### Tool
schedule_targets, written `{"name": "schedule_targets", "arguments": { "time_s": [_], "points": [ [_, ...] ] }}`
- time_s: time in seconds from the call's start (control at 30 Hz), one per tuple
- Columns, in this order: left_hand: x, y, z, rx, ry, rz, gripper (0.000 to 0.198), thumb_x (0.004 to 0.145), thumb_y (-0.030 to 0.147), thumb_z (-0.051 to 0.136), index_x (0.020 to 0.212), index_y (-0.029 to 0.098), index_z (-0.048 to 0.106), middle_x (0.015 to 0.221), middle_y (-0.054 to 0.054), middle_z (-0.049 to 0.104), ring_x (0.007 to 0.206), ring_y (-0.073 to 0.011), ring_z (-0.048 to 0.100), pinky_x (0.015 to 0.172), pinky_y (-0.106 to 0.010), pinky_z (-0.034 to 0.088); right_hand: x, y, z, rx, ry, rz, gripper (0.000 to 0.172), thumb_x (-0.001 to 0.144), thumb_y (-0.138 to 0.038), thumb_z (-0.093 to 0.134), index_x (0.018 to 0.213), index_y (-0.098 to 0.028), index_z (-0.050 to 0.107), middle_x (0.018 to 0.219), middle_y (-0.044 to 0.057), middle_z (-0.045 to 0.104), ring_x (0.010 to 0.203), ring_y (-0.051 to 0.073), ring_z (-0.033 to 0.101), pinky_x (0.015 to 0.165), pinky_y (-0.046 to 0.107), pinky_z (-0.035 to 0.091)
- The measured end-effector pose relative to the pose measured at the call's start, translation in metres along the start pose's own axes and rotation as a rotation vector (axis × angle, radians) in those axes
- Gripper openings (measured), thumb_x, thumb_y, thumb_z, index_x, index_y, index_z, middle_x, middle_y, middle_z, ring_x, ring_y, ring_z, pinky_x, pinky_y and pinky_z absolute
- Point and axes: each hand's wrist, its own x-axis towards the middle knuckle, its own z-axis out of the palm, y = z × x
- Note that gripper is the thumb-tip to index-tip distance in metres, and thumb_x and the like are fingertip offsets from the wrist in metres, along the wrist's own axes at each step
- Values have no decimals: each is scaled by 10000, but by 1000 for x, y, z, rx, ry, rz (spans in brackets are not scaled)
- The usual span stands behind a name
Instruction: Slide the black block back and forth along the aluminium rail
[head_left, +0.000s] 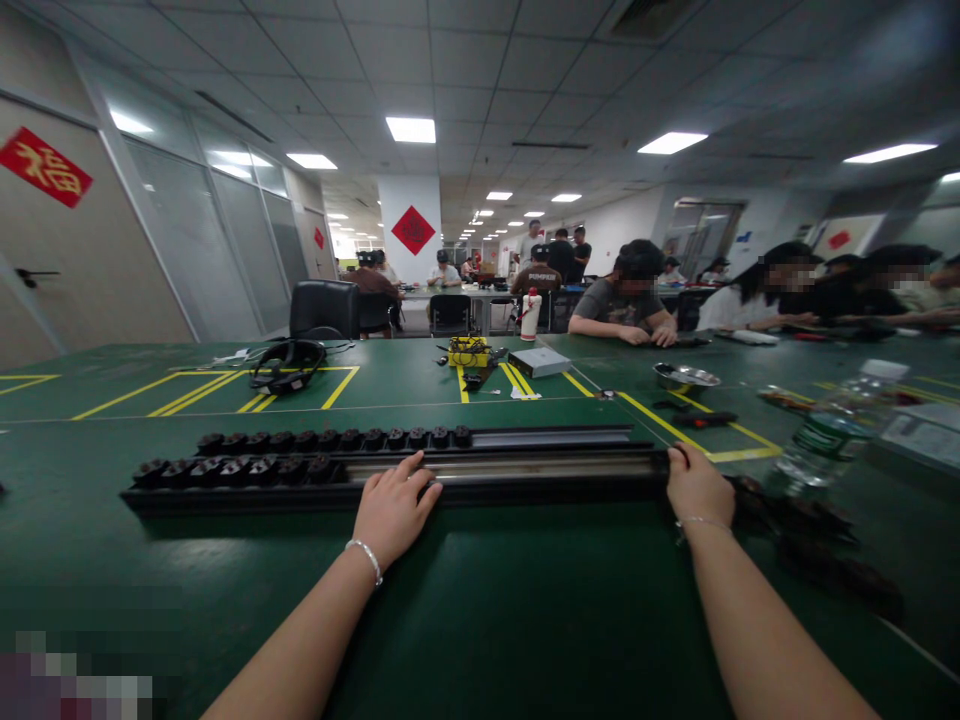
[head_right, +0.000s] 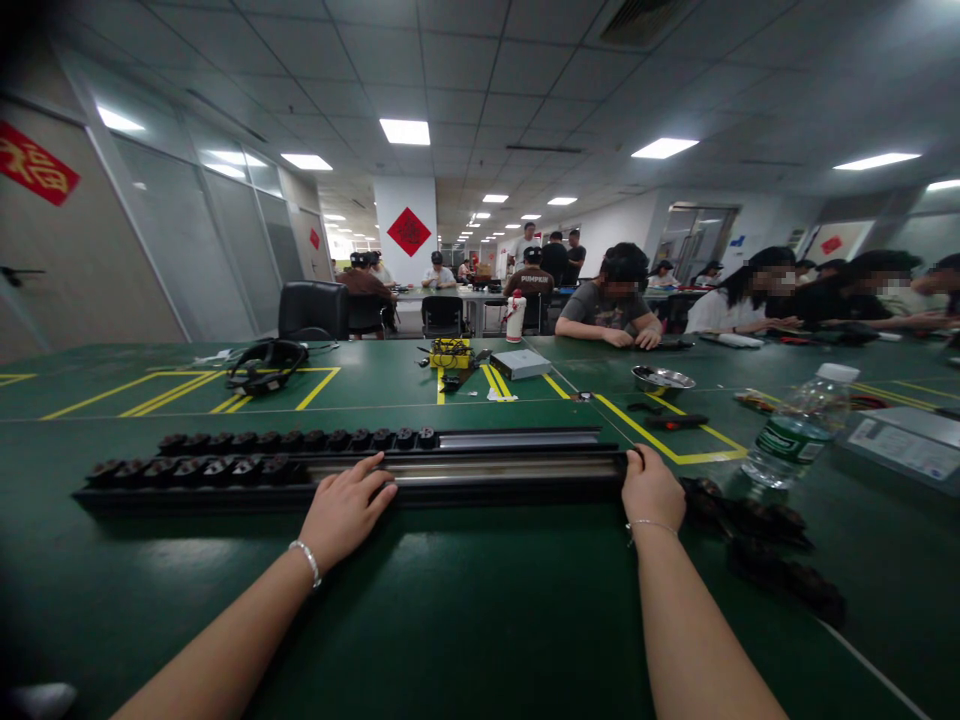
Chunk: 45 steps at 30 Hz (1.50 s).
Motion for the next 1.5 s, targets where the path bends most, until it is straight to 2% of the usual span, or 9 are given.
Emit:
{"name": "schedule_targets", "arguments": {
  "time_s": [0.3, 1.5],
  "points": [
    [0, -1, 2, 7, 8, 7, 366, 855, 468, 277, 963, 317, 593, 1336, 22, 425, 1034, -192, 517, 866, -388, 346, -1, -4, -4, -9, -30, 36, 478, 838, -440, 288, 1164, -201, 543, 1046, 130, 609, 878, 273, 561, 723, 366, 415],
    [-1, -4, 5, 17, 24, 19, 387, 852, 481, 268, 968, 312, 597, 1339, 20, 421, 1030, -201, 520, 854, -392, 348, -2, 2, -6, 52, 90, 63, 397, 824, -358, 371, 1108, -183, 587, 1036, 121, 606, 841, 234, 552, 691, 341, 404]
  ]
}}
